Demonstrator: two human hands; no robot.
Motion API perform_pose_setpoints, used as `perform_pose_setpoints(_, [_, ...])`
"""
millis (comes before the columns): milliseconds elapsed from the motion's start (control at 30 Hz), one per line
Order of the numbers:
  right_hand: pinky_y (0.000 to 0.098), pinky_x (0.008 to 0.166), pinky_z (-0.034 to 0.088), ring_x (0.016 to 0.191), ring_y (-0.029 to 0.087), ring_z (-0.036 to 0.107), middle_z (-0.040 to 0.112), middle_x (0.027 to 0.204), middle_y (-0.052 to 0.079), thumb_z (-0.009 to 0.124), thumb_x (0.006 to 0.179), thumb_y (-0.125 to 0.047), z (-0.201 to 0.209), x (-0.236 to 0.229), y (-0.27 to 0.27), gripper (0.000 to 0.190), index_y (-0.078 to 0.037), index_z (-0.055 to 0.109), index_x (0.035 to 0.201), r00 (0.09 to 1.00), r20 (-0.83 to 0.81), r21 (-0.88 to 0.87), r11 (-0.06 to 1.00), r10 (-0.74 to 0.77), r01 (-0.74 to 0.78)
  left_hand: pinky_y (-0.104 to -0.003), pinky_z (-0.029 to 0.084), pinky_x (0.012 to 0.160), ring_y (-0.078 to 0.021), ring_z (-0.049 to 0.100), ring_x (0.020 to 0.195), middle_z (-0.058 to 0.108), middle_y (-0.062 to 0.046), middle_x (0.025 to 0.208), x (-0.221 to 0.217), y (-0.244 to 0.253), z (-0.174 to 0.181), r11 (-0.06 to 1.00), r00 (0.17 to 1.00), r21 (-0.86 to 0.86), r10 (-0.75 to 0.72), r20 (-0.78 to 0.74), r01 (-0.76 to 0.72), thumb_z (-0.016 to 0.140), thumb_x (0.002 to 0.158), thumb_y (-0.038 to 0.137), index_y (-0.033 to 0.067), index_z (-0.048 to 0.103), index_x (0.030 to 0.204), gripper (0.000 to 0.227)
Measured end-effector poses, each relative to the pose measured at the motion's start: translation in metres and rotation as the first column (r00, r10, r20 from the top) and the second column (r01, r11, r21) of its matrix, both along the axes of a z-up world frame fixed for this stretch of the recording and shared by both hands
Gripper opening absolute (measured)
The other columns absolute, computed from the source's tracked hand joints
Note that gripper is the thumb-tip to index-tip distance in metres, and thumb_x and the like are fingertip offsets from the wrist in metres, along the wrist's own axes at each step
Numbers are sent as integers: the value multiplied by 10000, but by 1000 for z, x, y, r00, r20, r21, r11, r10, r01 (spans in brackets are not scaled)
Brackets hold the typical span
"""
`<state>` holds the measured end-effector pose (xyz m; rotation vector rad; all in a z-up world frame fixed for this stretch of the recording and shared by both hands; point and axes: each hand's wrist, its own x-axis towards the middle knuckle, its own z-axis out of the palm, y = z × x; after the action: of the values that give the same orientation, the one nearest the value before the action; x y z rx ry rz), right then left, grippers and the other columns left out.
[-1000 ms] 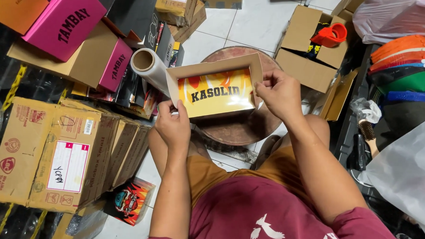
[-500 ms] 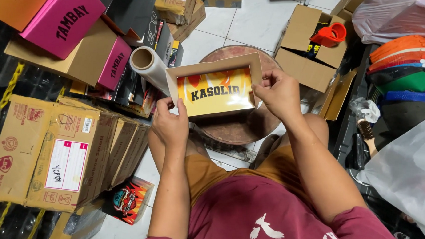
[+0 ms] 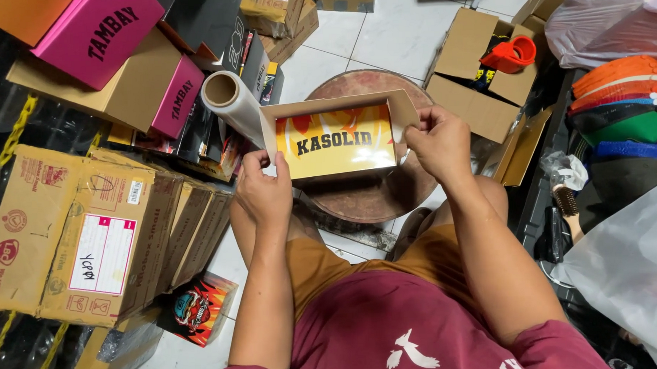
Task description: Unboxing caps from shipping and product packaging to display them.
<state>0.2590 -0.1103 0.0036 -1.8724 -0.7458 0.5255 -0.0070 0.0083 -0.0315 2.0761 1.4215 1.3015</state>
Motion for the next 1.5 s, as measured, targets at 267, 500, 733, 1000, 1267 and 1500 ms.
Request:
perform_pose_setpoints(267, [269, 640, 544, 650, 120, 669, 716, 758, 75, 789, 832, -111, 9, -24, 0, 187, 20, 720, 947, 964, 264, -31, 999, 39, -32, -440, 524, 740, -335, 692, 847, 715, -129, 894, 0, 1, -7, 999, 999, 43, 0, -32, 1, 772, 913, 165, 34, 650, 981, 192])
perform_pose_setpoints(500, [441, 697, 565, 710, 378, 699, 708, 795, 212, 779, 787, -97, 21, -41, 4, 293, 15, 715, 1050, 842, 533, -95, 995, 78, -32, -430, 527, 733, -322, 689, 829, 715, -132, 896, 5, 0, -3, 999, 999, -33, 10, 36, -9, 764, 903, 169, 23, 644, 1010, 217])
perform_pose_setpoints(733, [450, 719, 565, 729, 378, 702, 709, 793, 193, 797, 771, -135, 17, -37, 0, 244, -22, 719, 973, 807, 582, -168, 986, 96, 4, -391, 536, 703, -308, 686, 810, 720, -125, 894, -2, 0, -1, 996, 993, 31, -84, 85, 81, 754, 894, 138, 34, 688, 961, 140])
perform_pose_setpoints(1000, [408, 715, 557, 740, 342, 703, 716, 836, 174, 792, 793, -103, 4, -34, -5, 162, -9, 720, 904, 845, 533, -28, 999, 42, -33, -345, 520, 617, -266, 689, 764, 680, -179, 1311, -4, -2, 2, 996, 990, -55, -67, 125, 74, 722, 874, 104, 3, 643, 799, 147])
perform_pose_setpoints(1267, [326, 697, 544, 719, 209, 697, 736, 843, 135, 853, 809, -241, 8, -32, -7, 313, -24, 733, 1001, 970, 233, -184, 983, 63, -19, -357, 549, 923, -275, 600, 1241, 475, -189, 1504, -11, 14, 31, 911, 875, -88, -356, 328, 403, 826, 807, 186, 30, 350, 1498, 854])
perform_pose_setpoints(1500, [390, 950, 513, 1286, 306, 542, 494, 1455, 232, 651, 901, -78, -12, -15, -11, 483, 1, 559, 1369, 883, 344, 277, 864, 319, -420, -407, 500, 1110, -296, 598, 1333, 571, -145, 1455, -27, 41, 25, 748, 761, -186, -649, -2, 637, 958, 662, 206, 80, 672, 1334, 741])
